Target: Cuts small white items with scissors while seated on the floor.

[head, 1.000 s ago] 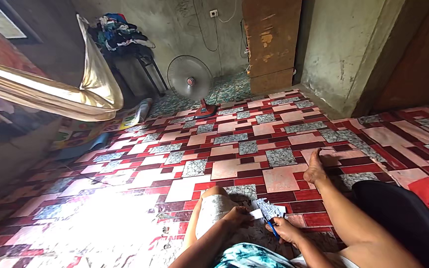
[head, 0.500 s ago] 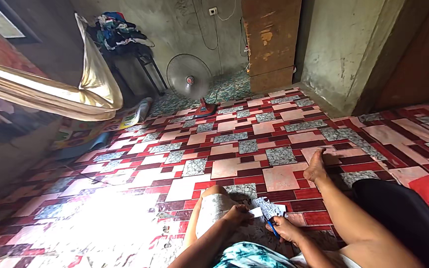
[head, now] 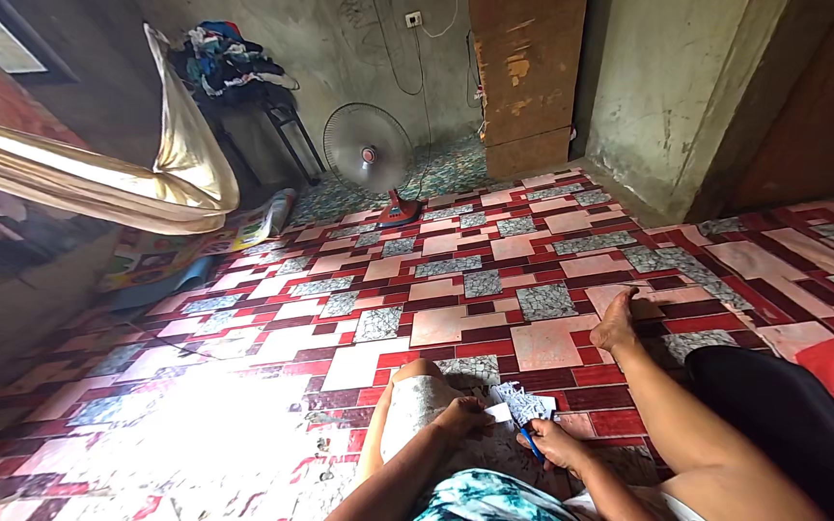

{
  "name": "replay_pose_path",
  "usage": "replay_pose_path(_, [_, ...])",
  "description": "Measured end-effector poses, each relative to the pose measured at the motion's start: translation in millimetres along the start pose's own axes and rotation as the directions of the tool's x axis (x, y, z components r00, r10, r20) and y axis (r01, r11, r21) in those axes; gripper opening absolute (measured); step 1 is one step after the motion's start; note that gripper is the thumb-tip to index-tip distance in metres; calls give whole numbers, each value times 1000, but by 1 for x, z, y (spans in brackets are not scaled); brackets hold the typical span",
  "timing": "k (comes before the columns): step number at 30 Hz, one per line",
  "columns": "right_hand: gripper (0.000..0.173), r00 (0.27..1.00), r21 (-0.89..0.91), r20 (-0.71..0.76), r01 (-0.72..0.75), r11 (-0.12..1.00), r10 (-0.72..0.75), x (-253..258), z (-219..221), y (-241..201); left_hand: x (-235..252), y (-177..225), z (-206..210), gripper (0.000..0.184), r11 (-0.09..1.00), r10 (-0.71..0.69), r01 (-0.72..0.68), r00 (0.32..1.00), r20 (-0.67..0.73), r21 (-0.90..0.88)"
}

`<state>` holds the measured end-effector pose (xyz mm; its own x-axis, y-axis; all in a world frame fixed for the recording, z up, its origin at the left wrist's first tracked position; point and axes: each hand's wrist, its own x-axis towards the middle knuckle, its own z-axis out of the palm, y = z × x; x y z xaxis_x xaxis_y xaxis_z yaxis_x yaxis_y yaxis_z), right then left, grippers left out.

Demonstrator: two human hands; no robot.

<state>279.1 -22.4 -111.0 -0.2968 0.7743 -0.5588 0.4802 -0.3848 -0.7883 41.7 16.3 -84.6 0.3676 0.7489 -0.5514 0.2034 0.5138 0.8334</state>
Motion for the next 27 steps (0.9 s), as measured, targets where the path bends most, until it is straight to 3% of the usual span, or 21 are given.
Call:
replay_pose_path(6, [40,1000,-29,-1,18,999,-18,1,0,3,0,0,3,25,987,-24,16,999,48,157])
replay_pose_path(11, [41,1000,-48,-1,14,999,-15,2,0,8,0,-3,5,26,990,-18,13,999,31,143])
replay_pose_path(14, [40,1000,-44,-1,17,999,-17,3,0,9,1,-4,6,22,998,12,-11,1000,-14,59])
replay_pose_path(19, [43,998,62,-11,60,996,-60,-4,-2,5,6,-5,1,18,977,117,-151,970,-214,-148])
replay_pose_path(23, [33,980,187,22,188,964,-195,-8,-1,1,8,-5,-1,16,968,127,-170,966,-224,-186])
replay_pose_path(27, [32,980,194,24,187,963,-195,-7,0,-1,6,-2,-1,14,971,113,-152,972,-207,-184])
